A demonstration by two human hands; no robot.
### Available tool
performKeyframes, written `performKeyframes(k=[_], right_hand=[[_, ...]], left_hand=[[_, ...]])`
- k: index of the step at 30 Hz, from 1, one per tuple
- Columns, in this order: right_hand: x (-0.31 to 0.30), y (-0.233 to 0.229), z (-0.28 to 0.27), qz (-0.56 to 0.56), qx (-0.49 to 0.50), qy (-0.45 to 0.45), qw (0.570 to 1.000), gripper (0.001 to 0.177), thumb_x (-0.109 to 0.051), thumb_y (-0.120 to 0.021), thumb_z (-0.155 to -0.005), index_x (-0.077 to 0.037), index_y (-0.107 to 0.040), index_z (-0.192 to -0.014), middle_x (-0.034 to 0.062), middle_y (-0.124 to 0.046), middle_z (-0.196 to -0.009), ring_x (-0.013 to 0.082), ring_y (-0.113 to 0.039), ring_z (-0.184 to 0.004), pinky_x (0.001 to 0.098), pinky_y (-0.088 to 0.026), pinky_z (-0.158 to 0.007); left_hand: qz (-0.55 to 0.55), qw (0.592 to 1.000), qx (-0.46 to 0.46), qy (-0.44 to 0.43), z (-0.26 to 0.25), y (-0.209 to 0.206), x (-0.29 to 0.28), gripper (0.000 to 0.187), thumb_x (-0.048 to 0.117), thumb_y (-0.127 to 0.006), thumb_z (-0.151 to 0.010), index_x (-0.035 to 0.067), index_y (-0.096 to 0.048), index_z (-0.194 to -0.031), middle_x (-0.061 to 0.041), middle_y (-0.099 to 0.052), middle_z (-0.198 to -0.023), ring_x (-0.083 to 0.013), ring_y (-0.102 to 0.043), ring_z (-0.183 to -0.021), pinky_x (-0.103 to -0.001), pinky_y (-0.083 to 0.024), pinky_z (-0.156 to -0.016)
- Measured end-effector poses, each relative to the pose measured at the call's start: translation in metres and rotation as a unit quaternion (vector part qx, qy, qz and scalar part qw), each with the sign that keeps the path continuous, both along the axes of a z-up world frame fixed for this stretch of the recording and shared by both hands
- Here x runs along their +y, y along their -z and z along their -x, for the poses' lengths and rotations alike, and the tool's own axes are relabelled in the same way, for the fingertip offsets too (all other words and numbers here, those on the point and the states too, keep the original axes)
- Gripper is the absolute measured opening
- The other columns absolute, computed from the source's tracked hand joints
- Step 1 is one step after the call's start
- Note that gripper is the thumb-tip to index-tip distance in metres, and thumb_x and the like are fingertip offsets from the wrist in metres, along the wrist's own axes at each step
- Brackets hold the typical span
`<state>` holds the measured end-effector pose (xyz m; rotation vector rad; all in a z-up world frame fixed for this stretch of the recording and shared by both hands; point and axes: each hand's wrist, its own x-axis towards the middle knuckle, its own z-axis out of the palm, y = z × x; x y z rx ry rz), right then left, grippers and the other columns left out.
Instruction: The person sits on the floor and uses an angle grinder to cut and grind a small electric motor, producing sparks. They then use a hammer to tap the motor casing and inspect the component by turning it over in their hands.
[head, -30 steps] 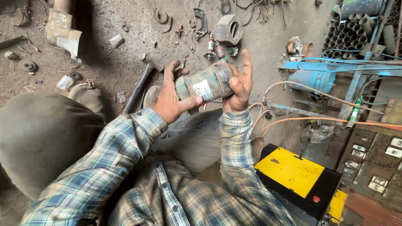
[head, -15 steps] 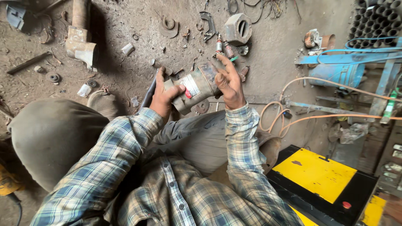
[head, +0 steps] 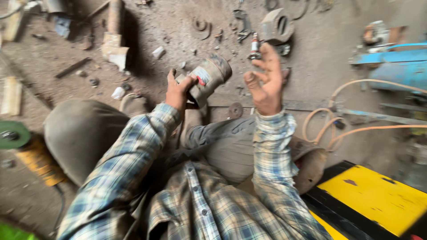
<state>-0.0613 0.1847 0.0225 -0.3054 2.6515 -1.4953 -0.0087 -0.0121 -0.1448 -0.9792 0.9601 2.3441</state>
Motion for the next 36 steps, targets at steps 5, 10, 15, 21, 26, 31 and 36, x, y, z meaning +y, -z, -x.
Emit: performKeyframes(k=[5, 10, 15, 21, 26, 31, 36], right_hand=[[-0.004, -0.016, -0.016, 0.009, 0.039, -0.023, 0.999, 0.096, -0.053, -0.080, -0.099, 0.002, -0.035, -0.164, 0.0217, -0.050, -0.159, 0.0278, -0.063, -0.131, 0.0373, -0.057, -0.105], [-0.006, -0.021, -0.030, 0.005, 0.056, -0.055, 0.997, 0.091, -0.054, -0.077, -0.099, 0.003, -0.038, -0.158, 0.0223, -0.052, -0.157, 0.0276, -0.068, -0.127, 0.0358, -0.061, -0.102], [0.007, -0.028, -0.041, 0.025, 0.066, -0.076, 0.995, 0.087, -0.049, -0.078, -0.100, 0.002, -0.038, -0.157, 0.0189, -0.055, -0.155, 0.0247, -0.072, -0.122, 0.0341, -0.065, -0.099], [0.021, -0.034, -0.051, 0.046, 0.074, -0.082, 0.993, 0.085, -0.040, -0.084, -0.102, 0.000, -0.037, -0.160, 0.0182, -0.053, -0.157, 0.0231, -0.068, -0.117, 0.0313, -0.062, -0.099], [0.017, -0.036, -0.049, 0.013, 0.099, -0.093, 0.991, 0.083, -0.043, -0.081, -0.104, 0.001, -0.037, -0.159, 0.0201, -0.056, -0.155, 0.0239, -0.073, -0.119, 0.0323, -0.063, -0.097], [0.014, -0.029, -0.049, -0.024, 0.153, -0.084, 0.984, 0.082, -0.054, -0.074, -0.104, 0.001, -0.041, -0.157, 0.0236, -0.058, -0.152, 0.0253, -0.076, -0.115, 0.0352, -0.066, -0.088], [0.012, -0.023, -0.055, -0.060, 0.184, -0.085, 0.977, 0.085, -0.059, -0.070, -0.105, 0.003, -0.041, -0.155, 0.0260, -0.058, -0.150, 0.0270, -0.075, -0.115, 0.0359, -0.067, -0.086]], left_hand=[[-0.003, 0.979, -0.038, -0.198, -0.006, 0.082, 0.021, 0.075, 0.037, -0.081, -0.080, 0.007, -0.046, -0.140, -0.016, -0.062, -0.114, -0.0315, -0.067, -0.092, -0.054, -0.060, -0.065], [-0.014, 0.942, -0.087, -0.324, -0.010, 0.172, 0.028, 0.054, 0.031, -0.081, -0.079, 0.004, -0.063, -0.122, -0.018, -0.066, -0.097, -0.0323, -0.069, -0.076, -0.058, -0.059, -0.066], [0.136, 0.967, -0.052, -0.208, -0.015, 0.233, -0.013, 0.070, 0.014, -0.084, -0.075, 0.008, -0.054, -0.138, -0.024, -0.065, -0.127, -0.0399, -0.073, -0.103, -0.063, -0.058, -0.090], [0.571, 0.812, 0.087, 0.087, 0.002, 0.253, -0.036, 0.088, 0.011, -0.081, -0.084, 0.017, -0.037, -0.159, -0.018, -0.019, -0.172, -0.0364, -0.040, -0.151, -0.041, -0.036, -0.125], [0.604, 0.791, 0.068, 0.071, 0.004, 0.241, -0.029, 0.101, 0.020, -0.086, -0.083, 0.008, -0.022, -0.160, -0.021, -0.016, -0.169, -0.0373, -0.036, -0.149, -0.042, -0.034, -0.123], [0.649, 0.756, 0.055, 0.066, -0.014, 0.217, -0.020, 0.104, 0.018, -0.087, -0.081, 0.000, -0.018, -0.157, -0.025, -0.016, -0.165, -0.0386, -0.025, -0.153, -0.043, -0.024, -0.126], [0.657, 0.748, 0.078, 0.044, -0.016, 0.195, -0.020, 0.097, 0.010, -0.079, -0.085, 0.001, -0.017, -0.159, -0.026, -0.015, -0.167, -0.0386, -0.025, -0.154, -0.041, -0.023, -0.127]])
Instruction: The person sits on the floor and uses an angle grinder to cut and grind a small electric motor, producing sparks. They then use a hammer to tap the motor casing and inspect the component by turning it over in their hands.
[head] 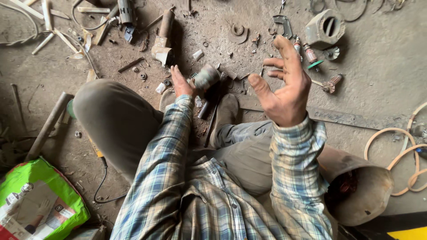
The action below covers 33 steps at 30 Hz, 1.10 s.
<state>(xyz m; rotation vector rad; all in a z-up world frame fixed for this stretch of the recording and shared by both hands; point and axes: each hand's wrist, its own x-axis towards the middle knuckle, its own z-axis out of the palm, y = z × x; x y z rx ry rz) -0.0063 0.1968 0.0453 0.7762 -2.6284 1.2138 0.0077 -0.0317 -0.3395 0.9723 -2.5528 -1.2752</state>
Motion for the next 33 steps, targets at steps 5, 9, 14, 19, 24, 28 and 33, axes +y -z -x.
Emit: performKeyframes(k=[5, 9, 14, 19, 24, 28, 33], right_hand=[[-0.006, 0.005, -0.006, -0.062, 0.063, 0.005, 0.996, 0.083, -0.059, -0.070, -0.104, 0.001, -0.046, -0.156, 0.0250, -0.064, -0.146, 0.0280, -0.075, -0.113, 0.0380, -0.066, -0.086], [0.004, 0.004, -0.023, -0.088, 0.077, 0.009, 0.993, 0.079, -0.052, -0.077, -0.101, 0.002, -0.050, -0.151, 0.0241, -0.068, -0.139, 0.0293, -0.074, -0.113, 0.0376, -0.063, -0.085], [0.044, -0.013, -0.073, 0.037, 0.038, 0.016, 0.998, 0.068, -0.037, -0.081, -0.102, 0.001, -0.054, -0.151, 0.0204, -0.067, -0.142, 0.0268, -0.072, -0.119, 0.0360, -0.063, -0.098], [0.122, -0.029, -0.102, 0.129, 0.023, 0.054, 0.990, 0.059, -0.028, -0.085, -0.108, 0.002, -0.057, -0.150, 0.0150, -0.071, -0.139, 0.0232, -0.071, -0.125, 0.0339, -0.062, -0.105], [0.146, -0.001, -0.073, -0.157, 0.074, 0.248, 0.953, 0.061, -0.034, -0.086, -0.092, -0.010, -0.064, -0.143, 0.0186, -0.073, -0.119, 0.0358, -0.072, -0.107, 0.0479, -0.059, -0.091], [0.117, 0.045, -0.051, -0.382, -0.034, 0.305, 0.872, 0.067, -0.060, -0.078, -0.078, -0.031, -0.064, -0.137, 0.0233, -0.070, -0.117, 0.0447, -0.066, -0.106, 0.0561, -0.053, -0.085], [0.106, 0.055, -0.034, -0.373, -0.070, 0.289, 0.879, 0.070, -0.059, -0.072, -0.081, -0.031, -0.059, -0.144, 0.0207, -0.073, -0.112, 0.0418, -0.068, -0.104, 0.0540, -0.054, -0.087]], left_hand=[[-0.015, 0.998, 0.052, -0.044, -0.004, -0.039, -0.002, 0.084, 0.003, -0.072, -0.089, -0.002, -0.023, -0.157, -0.027, -0.027, -0.165, -0.0376, -0.034, -0.153, -0.040, -0.025, -0.129], [-0.096, 0.994, 0.034, -0.048, -0.019, -0.083, 0.002, 0.080, 0.006, -0.070, -0.089, 0.001, -0.029, -0.156, -0.024, -0.042, -0.158, -0.0350, -0.045, -0.146, -0.037, -0.032, -0.127], [-0.047, 0.985, -0.153, 0.061, -0.036, -0.113, 0.000, 0.097, 0.022, -0.080, -0.082, 0.000, -0.021, -0.155, -0.022, -0.039, -0.155, -0.0353, -0.038, -0.144, -0.046, -0.025, -0.123], [0.118, 0.971, -0.155, 0.139, -0.045, -0.082, 0.019, 0.095, 0.039, -0.079, -0.082, 0.001, -0.029, -0.154, -0.023, -0.041, -0.155, -0.0421, -0.035, -0.145, -0.057, -0.020, -0.122], [0.090, 0.960, -0.190, 0.187, -0.049, -0.074, 0.033, 0.124, 0.050, -0.092, -0.061, 0.006, -0.026, -0.157, -0.018, -0.031, -0.161, -0.0435, -0.025, -0.149, -0.056, -0.017, -0.122], [0.121, 0.952, -0.193, 0.205, -0.058, -0.089, 0.047, 0.121, 0.054, -0.089, -0.068, 0.007, -0.025, -0.159, -0.020, -0.025, -0.166, -0.0482, -0.021, -0.151, -0.059, -0.016, -0.124], [0.110, 0.923, -0.280, 0.239, -0.035, -0.098, 0.052, 0.123, 0.059, -0.085, -0.074, 0.012, -0.014, -0.162, -0.017, -0.004, -0.169, -0.0474, -0.014, -0.152, -0.059, -0.017, -0.121]])
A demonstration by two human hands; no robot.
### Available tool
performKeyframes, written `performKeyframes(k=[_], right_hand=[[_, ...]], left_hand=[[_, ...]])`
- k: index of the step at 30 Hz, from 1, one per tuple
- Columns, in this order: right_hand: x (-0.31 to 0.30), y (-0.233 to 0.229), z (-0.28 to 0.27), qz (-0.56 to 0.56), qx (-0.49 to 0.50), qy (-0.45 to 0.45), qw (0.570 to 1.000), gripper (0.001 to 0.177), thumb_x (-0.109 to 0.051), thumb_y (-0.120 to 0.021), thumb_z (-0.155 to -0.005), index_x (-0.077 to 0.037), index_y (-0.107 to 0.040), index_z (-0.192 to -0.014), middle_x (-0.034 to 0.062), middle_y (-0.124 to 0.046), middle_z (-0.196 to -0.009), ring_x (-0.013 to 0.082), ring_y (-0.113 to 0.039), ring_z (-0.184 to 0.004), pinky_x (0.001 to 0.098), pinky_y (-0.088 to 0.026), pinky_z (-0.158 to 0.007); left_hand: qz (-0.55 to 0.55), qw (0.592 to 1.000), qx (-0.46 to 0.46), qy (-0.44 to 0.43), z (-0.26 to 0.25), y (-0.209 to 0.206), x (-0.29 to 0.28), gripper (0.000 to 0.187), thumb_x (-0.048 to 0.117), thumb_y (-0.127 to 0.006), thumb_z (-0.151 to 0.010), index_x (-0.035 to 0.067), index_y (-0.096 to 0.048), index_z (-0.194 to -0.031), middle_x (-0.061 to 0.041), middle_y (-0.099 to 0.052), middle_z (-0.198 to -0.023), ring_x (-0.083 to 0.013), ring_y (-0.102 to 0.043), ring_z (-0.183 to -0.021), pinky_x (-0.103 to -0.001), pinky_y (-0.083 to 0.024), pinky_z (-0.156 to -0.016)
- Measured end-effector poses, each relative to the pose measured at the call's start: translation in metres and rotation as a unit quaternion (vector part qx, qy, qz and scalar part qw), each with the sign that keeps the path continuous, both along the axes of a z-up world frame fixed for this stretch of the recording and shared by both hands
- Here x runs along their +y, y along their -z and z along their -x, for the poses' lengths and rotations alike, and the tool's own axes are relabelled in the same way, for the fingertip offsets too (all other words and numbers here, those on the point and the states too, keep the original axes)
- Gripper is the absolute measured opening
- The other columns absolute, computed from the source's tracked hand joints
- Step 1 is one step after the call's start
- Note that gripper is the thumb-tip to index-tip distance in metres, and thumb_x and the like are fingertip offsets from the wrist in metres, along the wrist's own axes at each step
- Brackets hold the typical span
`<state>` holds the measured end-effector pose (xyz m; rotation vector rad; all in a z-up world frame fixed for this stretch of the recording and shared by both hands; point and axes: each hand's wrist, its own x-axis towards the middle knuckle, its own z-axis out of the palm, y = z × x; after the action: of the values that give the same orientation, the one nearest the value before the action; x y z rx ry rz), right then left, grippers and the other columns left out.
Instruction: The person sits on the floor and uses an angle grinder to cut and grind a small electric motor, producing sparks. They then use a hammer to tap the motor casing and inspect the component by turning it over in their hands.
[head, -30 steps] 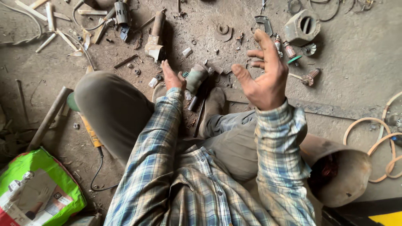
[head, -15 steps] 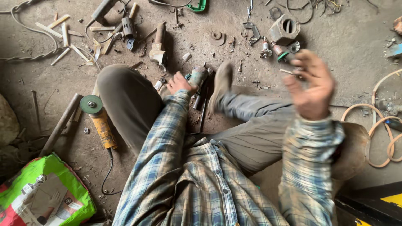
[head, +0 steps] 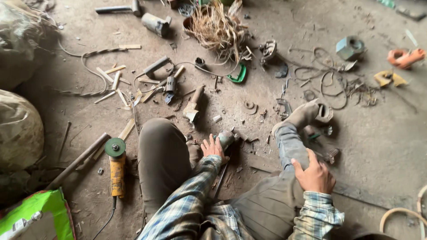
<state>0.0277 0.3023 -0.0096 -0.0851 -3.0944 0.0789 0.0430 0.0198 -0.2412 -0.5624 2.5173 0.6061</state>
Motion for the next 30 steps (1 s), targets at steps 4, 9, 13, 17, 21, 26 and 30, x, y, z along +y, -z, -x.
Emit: performKeyframes(k=[4, 9, 13, 17, 21, 26, 30], right_hand=[[-0.005, -0.007, -0.008, 0.006, 0.031, -0.019, 0.999, 0.067, -0.057, -0.073, -0.080, -0.030, -0.063, -0.140, 0.0188, -0.074, -0.105, 0.0404, -0.070, -0.098, 0.0528, -0.055, -0.082], [-0.008, -0.003, -0.010, -0.006, 0.051, -0.017, 0.999, 0.064, -0.058, -0.075, -0.078, -0.028, -0.069, -0.134, 0.0180, -0.074, -0.096, 0.0388, -0.072, -0.090, 0.0497, -0.058, -0.078], [-0.005, -0.004, -0.014, 0.003, 0.045, -0.018, 0.999, 0.064, -0.060, -0.074, -0.080, -0.027, -0.069, -0.134, 0.0180, -0.074, -0.097, 0.0394, -0.072, -0.091, 0.0502, -0.057, -0.076], [-0.009, -0.005, -0.009, -0.005, 0.032, -0.008, 0.999, 0.066, -0.059, -0.075, -0.078, -0.027, -0.069, -0.136, 0.0187, -0.074, -0.100, 0.0413, -0.071, -0.091, 0.0519, -0.056, -0.074], [0.001, -0.003, -0.018, -0.035, 0.025, 0.006, 0.999, 0.065, -0.060, -0.078, -0.083, -0.028, -0.071, -0.140, 0.0190, -0.073, -0.102, 0.0413, -0.070, -0.095, 0.0522, -0.055, -0.080], [0.006, -0.005, -0.017, 0.051, 0.071, -0.071, 0.994, 0.057, -0.048, -0.080, -0.091, -0.018, -0.070, -0.138, 0.0119, -0.075, -0.116, 0.0360, -0.071, -0.103, 0.0495, -0.055, -0.086], [0.007, -0.007, -0.018, 0.058, 0.093, -0.104, 0.989, 0.053, -0.043, -0.082, -0.092, -0.014, -0.071, -0.135, 0.0104, -0.076, -0.117, 0.0343, -0.071, -0.104, 0.0473, -0.055, -0.087]], left_hand=[[-0.008, 1.000, -0.014, -0.005, 0.014, 0.000, 0.005, 0.119, 0.059, -0.084, -0.075, 0.014, -0.016, -0.162, -0.015, -0.002, -0.171, -0.0449, -0.023, -0.150, -0.056, -0.024, -0.120], [-0.046, 0.997, -0.036, -0.059, 0.033, 0.018, -0.005, 0.115, 0.049, -0.086, -0.076, 0.017, -0.018, -0.163, -0.013, -0.005, -0.173, -0.0407, -0.043, -0.139, -0.051, -0.044, -0.110], [-0.076, 0.993, -0.067, -0.067, 0.043, 0.043, -0.006, 0.103, 0.037, -0.089, -0.074, 0.015, -0.031, -0.156, -0.016, -0.026, -0.164, -0.0391, -0.056, -0.127, -0.047, -0.054, -0.099], [-0.021, 0.997, 0.062, -0.038, 0.052, 0.064, -0.024, 0.082, 0.033, -0.087, -0.078, 0.018, -0.043, -0.145, -0.015, -0.035, -0.157, -0.0403, -0.053, -0.128, -0.050, -0.056, -0.093], [-0.007, 0.993, 0.101, -0.059, 0.046, 0.081, -0.047, 0.089, 0.037, -0.084, -0.078, 0.019, -0.040, -0.153, -0.016, -0.030, -0.163, -0.0412, -0.051, -0.127, -0.054, -0.044, -0.105], [0.000, 0.996, 0.083, -0.035, 0.046, 0.067, -0.049, 0.104, 0.045, -0.087, -0.070, 0.016, -0.032, -0.153, -0.014, -0.016, -0.165, -0.0417, -0.024, -0.145, -0.062, -0.015, -0.117], [0.084, 0.957, 0.276, -0.043, 0.031, 0.051, -0.033, 0.082, 0.032, -0.085, -0.072, 0.012, -0.049, -0.143, -0.019, -0.043, -0.157, -0.0410, -0.044, -0.141, -0.060, -0.031, -0.114]])
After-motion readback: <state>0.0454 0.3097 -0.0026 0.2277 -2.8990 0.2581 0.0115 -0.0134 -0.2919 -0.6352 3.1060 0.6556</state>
